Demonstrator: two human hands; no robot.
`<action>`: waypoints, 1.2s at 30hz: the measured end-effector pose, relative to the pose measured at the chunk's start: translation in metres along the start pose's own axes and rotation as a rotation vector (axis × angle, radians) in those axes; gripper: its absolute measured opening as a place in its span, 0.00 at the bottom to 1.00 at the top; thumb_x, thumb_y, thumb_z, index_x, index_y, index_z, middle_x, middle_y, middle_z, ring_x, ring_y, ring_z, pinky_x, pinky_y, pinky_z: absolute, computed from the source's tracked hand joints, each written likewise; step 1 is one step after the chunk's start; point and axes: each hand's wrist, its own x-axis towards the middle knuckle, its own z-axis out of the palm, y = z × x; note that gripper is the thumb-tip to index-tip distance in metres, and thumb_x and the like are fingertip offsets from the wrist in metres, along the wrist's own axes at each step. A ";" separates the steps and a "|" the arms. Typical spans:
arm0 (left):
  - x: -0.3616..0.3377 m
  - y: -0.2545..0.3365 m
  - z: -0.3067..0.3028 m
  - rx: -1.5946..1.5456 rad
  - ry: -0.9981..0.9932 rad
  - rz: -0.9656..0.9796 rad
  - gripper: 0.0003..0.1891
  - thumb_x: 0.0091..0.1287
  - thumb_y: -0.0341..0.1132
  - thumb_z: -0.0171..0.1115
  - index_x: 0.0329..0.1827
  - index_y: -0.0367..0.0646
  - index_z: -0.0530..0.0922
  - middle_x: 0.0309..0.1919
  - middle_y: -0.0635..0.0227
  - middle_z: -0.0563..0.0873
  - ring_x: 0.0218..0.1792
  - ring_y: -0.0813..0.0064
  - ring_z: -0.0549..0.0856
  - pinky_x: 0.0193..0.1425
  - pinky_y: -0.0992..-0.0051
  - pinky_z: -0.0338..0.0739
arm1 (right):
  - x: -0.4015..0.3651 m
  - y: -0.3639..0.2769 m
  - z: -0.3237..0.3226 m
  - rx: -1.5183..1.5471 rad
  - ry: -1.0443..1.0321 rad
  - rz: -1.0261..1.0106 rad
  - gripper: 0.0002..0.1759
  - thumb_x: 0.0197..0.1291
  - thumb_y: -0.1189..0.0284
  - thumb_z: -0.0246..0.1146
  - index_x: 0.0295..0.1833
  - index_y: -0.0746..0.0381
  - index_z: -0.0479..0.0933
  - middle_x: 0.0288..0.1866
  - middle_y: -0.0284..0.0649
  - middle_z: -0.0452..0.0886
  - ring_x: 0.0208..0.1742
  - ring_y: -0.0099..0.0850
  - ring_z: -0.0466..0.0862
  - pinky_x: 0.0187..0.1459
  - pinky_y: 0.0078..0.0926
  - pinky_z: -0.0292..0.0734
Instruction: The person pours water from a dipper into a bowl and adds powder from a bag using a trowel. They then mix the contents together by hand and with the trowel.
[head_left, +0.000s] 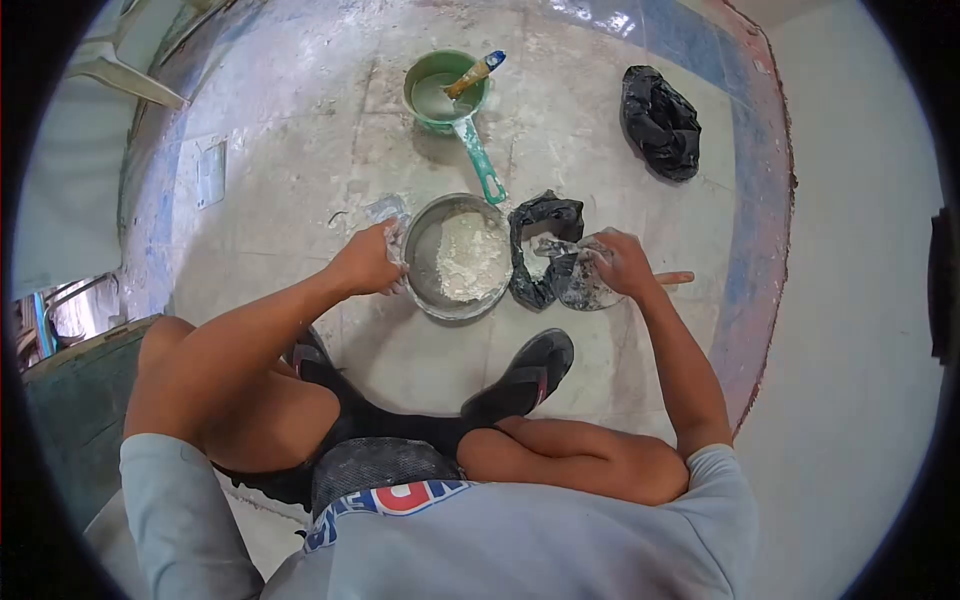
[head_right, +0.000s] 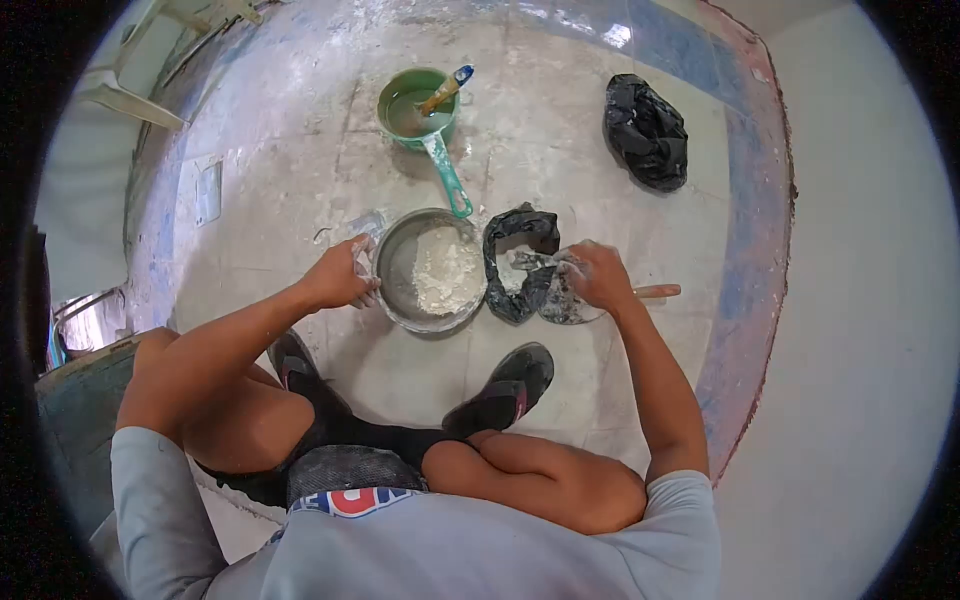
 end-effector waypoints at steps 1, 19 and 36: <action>0.001 0.000 0.000 0.017 0.002 0.001 0.42 0.69 0.20 0.65 0.85 0.33 0.53 0.36 0.50 0.91 0.30 0.66 0.93 0.32 0.68 0.90 | 0.001 -0.002 0.000 -0.029 -0.021 -0.018 0.19 0.56 0.73 0.72 0.55 0.63 0.82 0.49 0.46 0.86 0.52 0.50 0.85 0.56 0.45 0.77; -0.003 0.007 -0.002 0.076 -0.010 0.034 0.36 0.70 0.22 0.66 0.80 0.32 0.60 0.34 0.51 0.90 0.30 0.64 0.93 0.32 0.66 0.89 | 0.059 -0.113 -0.049 0.247 -0.089 0.048 0.12 0.66 0.75 0.66 0.54 0.59 0.86 0.41 0.45 0.86 0.39 0.41 0.85 0.47 0.34 0.80; -0.003 0.007 -0.002 0.090 -0.009 0.036 0.37 0.69 0.24 0.68 0.79 0.31 0.61 0.36 0.52 0.90 0.31 0.65 0.92 0.33 0.66 0.88 | 0.072 -0.133 -0.017 -0.070 0.207 -0.287 0.17 0.56 0.84 0.68 0.51 0.58 0.86 0.46 0.42 0.84 0.46 0.44 0.84 0.47 0.39 0.79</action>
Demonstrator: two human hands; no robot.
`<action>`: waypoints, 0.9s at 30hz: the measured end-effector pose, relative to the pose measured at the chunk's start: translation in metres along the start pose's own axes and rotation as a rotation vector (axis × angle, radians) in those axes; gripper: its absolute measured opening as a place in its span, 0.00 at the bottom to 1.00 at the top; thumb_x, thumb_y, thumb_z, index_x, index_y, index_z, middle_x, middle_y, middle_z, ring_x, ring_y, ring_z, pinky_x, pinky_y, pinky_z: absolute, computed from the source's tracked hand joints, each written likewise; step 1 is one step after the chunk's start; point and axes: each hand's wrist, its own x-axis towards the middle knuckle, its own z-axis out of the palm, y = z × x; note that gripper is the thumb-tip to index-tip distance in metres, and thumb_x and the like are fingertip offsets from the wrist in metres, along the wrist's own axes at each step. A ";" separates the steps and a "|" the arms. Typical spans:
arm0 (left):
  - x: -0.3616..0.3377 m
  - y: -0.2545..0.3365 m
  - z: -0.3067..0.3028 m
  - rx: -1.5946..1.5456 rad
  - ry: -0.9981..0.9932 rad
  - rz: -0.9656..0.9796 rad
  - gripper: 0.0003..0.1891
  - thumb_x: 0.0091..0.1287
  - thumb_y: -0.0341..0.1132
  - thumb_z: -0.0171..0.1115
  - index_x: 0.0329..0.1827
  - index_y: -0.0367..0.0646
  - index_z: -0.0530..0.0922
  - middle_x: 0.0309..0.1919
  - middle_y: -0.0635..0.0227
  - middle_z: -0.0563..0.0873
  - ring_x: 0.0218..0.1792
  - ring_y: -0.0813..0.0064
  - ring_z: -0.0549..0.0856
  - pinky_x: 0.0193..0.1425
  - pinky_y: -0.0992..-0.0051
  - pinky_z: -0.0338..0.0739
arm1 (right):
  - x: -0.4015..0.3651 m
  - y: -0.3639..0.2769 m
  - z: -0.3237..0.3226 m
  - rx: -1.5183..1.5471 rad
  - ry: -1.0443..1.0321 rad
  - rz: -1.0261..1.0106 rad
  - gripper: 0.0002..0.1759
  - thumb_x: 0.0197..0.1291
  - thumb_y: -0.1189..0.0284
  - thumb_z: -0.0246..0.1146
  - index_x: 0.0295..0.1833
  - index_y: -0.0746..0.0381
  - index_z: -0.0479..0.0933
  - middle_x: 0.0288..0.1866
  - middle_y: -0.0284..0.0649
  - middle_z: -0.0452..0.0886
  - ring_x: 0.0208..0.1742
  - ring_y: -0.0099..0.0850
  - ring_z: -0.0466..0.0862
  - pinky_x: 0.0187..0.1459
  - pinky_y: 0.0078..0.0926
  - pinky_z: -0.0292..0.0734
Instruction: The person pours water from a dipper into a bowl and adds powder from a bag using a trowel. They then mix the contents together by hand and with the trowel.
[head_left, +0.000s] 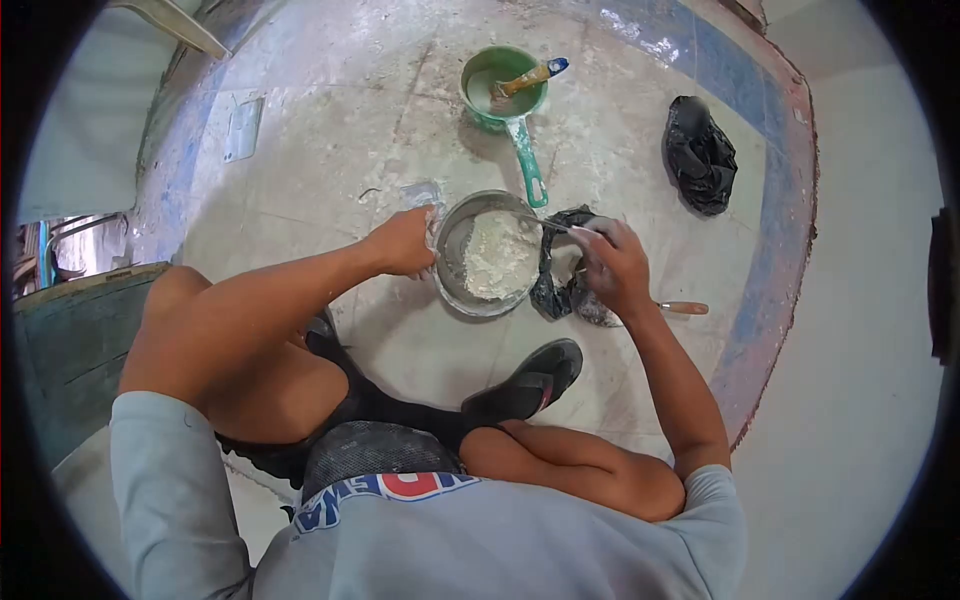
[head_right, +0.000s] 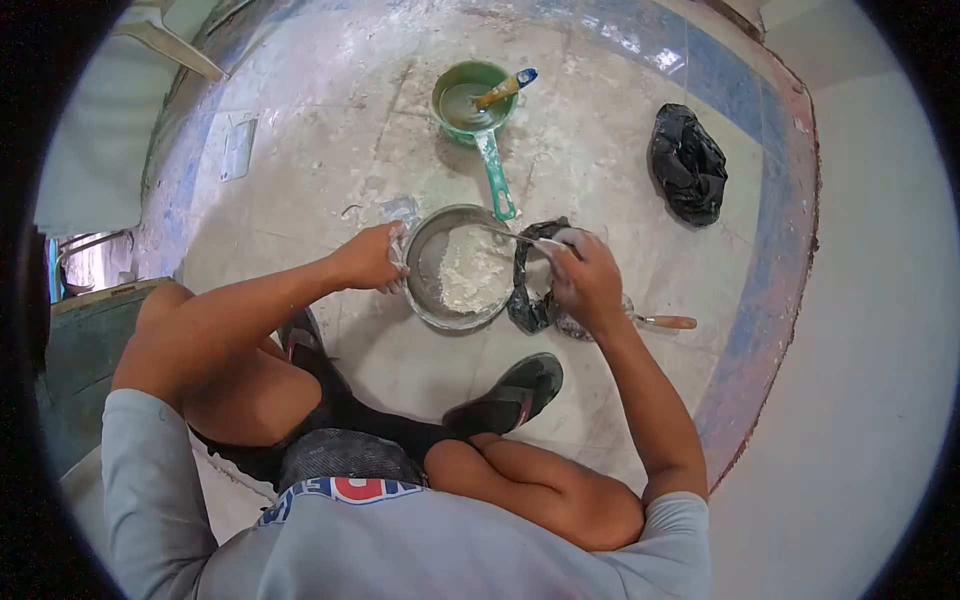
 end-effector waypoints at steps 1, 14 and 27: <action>-0.002 0.001 0.000 0.025 0.018 0.015 0.36 0.69 0.25 0.68 0.79 0.31 0.61 0.37 0.52 0.90 0.32 0.66 0.92 0.33 0.67 0.88 | -0.006 0.004 -0.004 0.038 0.019 0.022 0.16 0.56 0.84 0.69 0.50 0.59 0.86 0.45 0.42 0.85 0.46 0.44 0.85 0.48 0.38 0.79; 0.008 -0.008 0.005 -0.010 0.040 0.042 0.18 0.71 0.26 0.67 0.57 0.30 0.70 0.33 0.53 0.88 0.28 0.66 0.92 0.29 0.66 0.87 | -0.090 0.072 -0.013 0.107 -0.276 0.372 0.19 0.54 0.66 0.73 0.49 0.65 0.85 0.42 0.51 0.87 0.44 0.53 0.87 0.49 0.44 0.82; 0.008 -0.012 0.004 -0.016 0.026 0.030 0.18 0.70 0.28 0.68 0.57 0.31 0.72 0.37 0.51 0.89 0.30 0.66 0.93 0.31 0.67 0.89 | -0.075 0.070 -0.038 0.346 -0.390 0.561 0.15 0.54 0.71 0.69 0.47 0.67 0.85 0.41 0.50 0.88 0.40 0.41 0.88 0.48 0.35 0.82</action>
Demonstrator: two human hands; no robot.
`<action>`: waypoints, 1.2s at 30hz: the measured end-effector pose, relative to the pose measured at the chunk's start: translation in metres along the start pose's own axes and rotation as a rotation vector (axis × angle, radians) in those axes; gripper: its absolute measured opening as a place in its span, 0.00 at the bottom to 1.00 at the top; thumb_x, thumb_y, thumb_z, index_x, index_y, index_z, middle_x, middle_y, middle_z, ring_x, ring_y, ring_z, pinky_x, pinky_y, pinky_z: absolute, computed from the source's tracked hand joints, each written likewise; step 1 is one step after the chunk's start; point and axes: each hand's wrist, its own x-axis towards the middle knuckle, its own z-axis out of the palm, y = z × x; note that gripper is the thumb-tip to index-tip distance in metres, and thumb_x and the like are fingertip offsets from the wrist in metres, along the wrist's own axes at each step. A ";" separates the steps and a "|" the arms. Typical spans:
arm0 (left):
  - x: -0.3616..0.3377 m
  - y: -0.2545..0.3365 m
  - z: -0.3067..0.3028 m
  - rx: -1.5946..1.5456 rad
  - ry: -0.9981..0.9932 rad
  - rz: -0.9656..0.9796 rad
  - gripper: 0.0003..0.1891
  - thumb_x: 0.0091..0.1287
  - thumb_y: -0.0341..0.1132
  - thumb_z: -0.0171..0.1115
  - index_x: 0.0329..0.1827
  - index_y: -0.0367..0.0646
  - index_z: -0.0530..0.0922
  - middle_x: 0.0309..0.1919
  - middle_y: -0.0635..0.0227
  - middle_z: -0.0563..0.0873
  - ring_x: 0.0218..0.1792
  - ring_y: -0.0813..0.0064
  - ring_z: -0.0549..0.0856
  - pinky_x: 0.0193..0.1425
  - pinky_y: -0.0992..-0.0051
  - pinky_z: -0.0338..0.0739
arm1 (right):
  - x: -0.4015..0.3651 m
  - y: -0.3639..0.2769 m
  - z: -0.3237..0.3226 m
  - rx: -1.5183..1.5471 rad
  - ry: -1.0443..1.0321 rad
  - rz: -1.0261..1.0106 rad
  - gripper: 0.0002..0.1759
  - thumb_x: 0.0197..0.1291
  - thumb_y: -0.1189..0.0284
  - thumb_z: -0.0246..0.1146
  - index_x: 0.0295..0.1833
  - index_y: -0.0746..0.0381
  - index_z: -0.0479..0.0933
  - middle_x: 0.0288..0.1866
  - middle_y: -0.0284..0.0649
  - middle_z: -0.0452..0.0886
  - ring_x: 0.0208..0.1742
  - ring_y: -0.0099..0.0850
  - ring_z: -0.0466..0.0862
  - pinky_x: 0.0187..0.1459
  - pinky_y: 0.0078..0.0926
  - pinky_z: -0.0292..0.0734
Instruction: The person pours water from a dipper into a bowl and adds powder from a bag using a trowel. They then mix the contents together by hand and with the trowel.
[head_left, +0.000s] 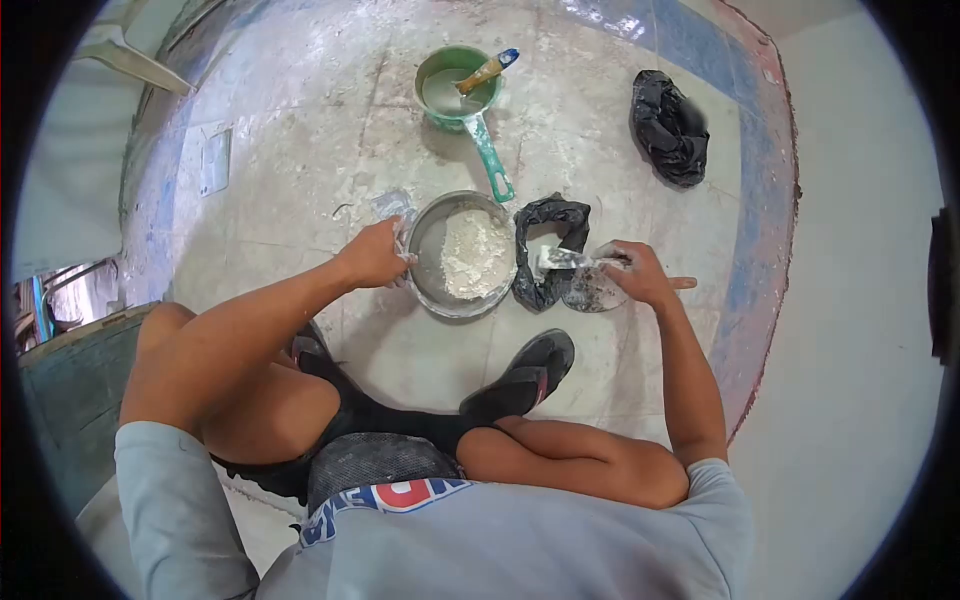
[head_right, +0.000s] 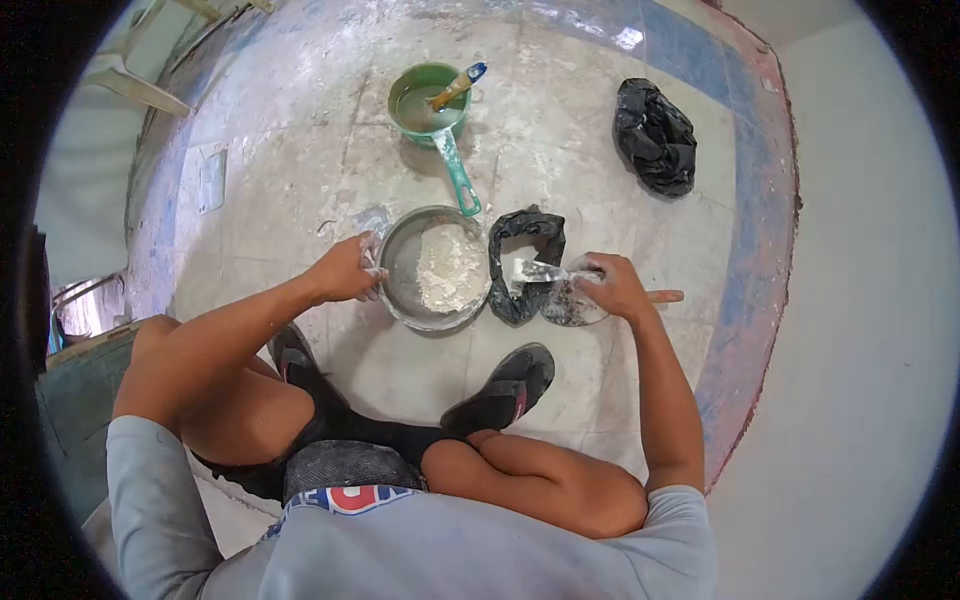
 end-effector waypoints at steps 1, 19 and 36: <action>0.001 0.002 0.000 0.038 -0.003 -0.007 0.18 0.70 0.28 0.68 0.57 0.31 0.72 0.36 0.52 0.89 0.30 0.66 0.92 0.31 0.67 0.89 | -0.002 -0.006 -0.003 -0.020 0.045 -0.020 0.15 0.55 0.72 0.68 0.47 0.67 0.85 0.41 0.49 0.88 0.40 0.40 0.88 0.49 0.34 0.82; -0.004 0.007 -0.001 0.073 0.005 -0.001 0.18 0.71 0.26 0.66 0.60 0.33 0.71 0.35 0.53 0.90 0.31 0.66 0.92 0.33 0.66 0.89 | 0.050 -0.118 0.035 -0.133 0.265 -0.309 0.15 0.57 0.74 0.68 0.52 0.57 0.86 0.43 0.44 0.83 0.45 0.45 0.84 0.49 0.39 0.79; 0.010 -0.012 0.010 0.152 0.183 0.009 0.13 0.61 0.33 0.71 0.44 0.34 0.83 0.36 0.52 0.89 0.36 0.60 0.90 0.42 0.63 0.84 | 0.012 -0.078 0.040 0.076 0.635 -0.385 0.14 0.57 0.83 0.71 0.50 0.62 0.87 0.45 0.43 0.86 0.42 0.38 0.86 0.43 0.29 0.80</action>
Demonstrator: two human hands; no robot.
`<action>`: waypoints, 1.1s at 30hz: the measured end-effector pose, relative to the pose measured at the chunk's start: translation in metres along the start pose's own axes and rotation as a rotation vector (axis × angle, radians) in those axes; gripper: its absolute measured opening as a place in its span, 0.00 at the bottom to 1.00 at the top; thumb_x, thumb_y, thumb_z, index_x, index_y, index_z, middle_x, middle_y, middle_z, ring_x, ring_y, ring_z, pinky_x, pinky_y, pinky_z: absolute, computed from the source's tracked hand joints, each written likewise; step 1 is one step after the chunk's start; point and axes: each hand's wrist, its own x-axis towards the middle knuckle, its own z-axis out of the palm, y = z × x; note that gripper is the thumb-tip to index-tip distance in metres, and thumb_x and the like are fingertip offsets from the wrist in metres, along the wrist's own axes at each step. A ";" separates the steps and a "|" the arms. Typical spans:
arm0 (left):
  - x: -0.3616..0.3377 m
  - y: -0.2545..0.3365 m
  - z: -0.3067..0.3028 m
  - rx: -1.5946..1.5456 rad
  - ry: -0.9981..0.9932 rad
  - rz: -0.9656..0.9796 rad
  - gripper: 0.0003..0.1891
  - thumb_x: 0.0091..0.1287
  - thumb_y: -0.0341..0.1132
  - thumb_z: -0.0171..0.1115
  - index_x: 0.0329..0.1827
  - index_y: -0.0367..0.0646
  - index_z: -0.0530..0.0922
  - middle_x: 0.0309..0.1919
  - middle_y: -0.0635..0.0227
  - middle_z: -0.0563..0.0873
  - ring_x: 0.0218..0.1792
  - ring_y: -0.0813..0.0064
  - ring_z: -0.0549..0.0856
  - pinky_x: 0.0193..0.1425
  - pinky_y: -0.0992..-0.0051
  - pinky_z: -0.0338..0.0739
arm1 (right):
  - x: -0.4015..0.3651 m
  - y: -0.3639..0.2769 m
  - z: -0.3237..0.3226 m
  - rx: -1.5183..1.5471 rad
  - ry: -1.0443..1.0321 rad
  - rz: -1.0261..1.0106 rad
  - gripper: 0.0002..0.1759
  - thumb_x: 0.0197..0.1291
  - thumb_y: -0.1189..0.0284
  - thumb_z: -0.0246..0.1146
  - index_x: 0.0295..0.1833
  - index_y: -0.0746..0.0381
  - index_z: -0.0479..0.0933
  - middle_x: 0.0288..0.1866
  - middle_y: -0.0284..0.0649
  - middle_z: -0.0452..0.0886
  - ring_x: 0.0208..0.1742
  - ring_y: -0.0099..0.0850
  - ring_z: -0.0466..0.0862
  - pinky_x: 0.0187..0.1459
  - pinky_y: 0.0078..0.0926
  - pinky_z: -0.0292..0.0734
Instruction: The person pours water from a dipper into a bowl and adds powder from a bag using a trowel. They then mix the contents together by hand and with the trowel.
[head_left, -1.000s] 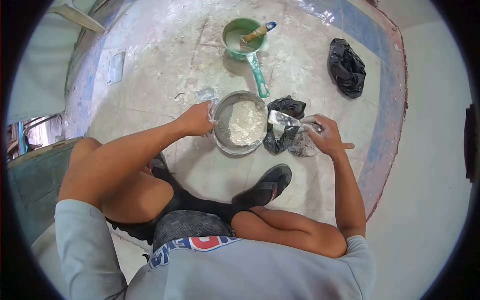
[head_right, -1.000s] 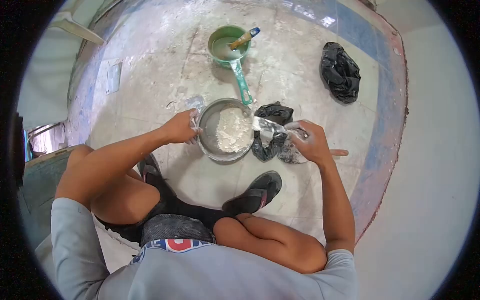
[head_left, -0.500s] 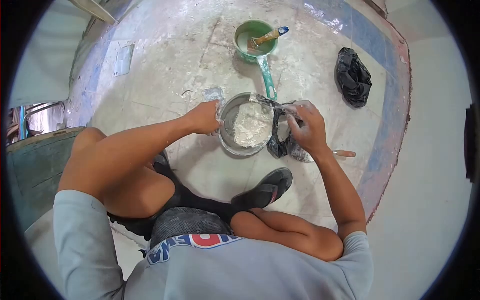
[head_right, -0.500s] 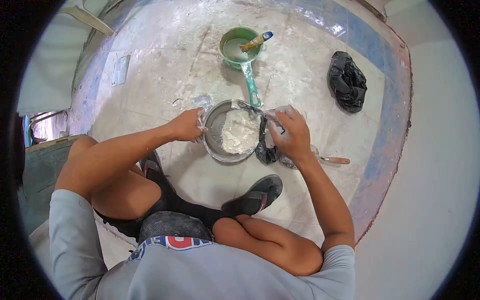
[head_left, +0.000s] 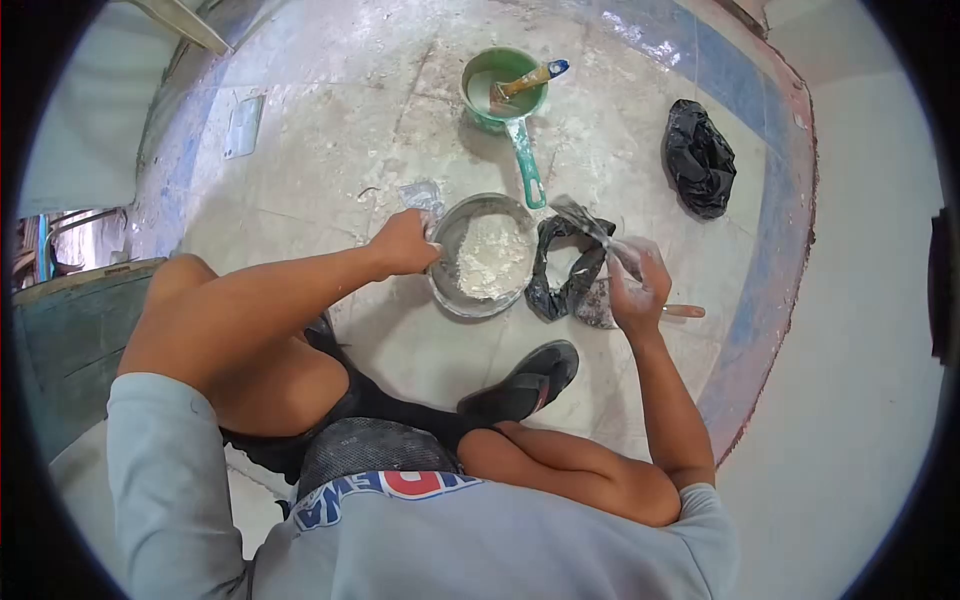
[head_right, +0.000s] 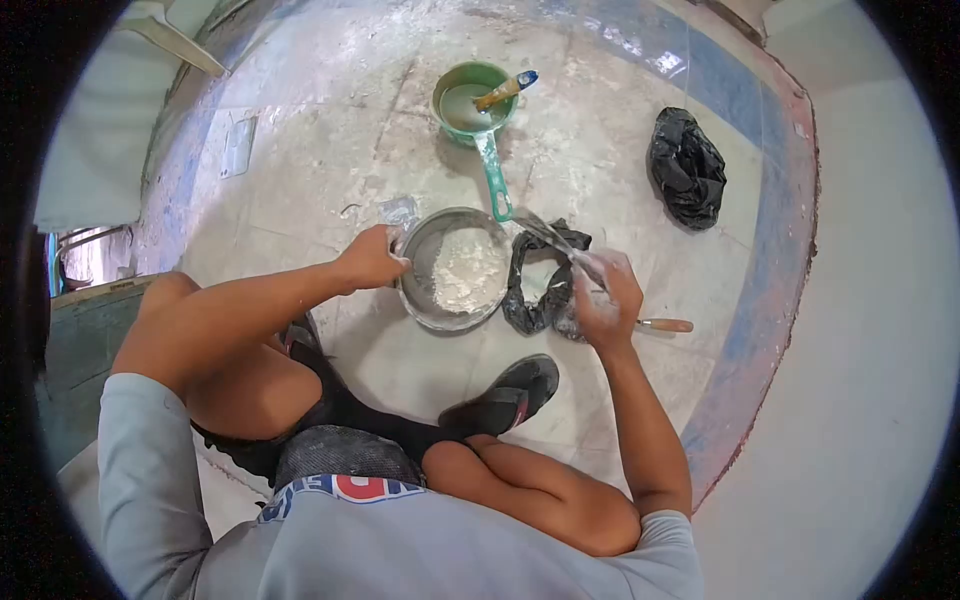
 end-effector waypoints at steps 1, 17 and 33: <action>0.000 0.001 -0.002 0.014 0.008 -0.048 0.16 0.58 0.36 0.71 0.45 0.34 0.85 0.41 0.45 0.90 0.43 0.53 0.92 0.48 0.60 0.85 | -0.011 0.007 -0.007 0.009 -0.028 0.138 0.13 0.59 0.82 0.70 0.50 0.64 0.86 0.44 0.44 0.85 0.40 0.37 0.86 0.41 0.27 0.79; -0.076 -0.032 -0.065 -0.433 -0.033 -0.107 0.09 0.67 0.25 0.63 0.48 0.38 0.84 0.36 0.69 0.87 0.35 0.76 0.88 0.38 0.70 0.90 | -0.033 0.033 0.004 -0.143 -0.181 0.150 0.17 0.61 0.71 0.72 0.55 0.62 0.85 0.53 0.45 0.83 0.53 0.45 0.84 0.54 0.40 0.79; -0.142 0.020 -0.082 -0.642 0.051 -0.022 0.19 0.68 0.28 0.68 0.60 0.46 0.73 0.50 0.70 0.85 0.48 0.75 0.88 0.47 0.68 0.91 | -0.013 -0.067 0.084 1.298 -0.507 0.860 0.45 0.74 0.70 0.67 0.87 0.52 0.49 0.69 0.39 0.79 0.62 0.32 0.85 0.57 0.37 0.89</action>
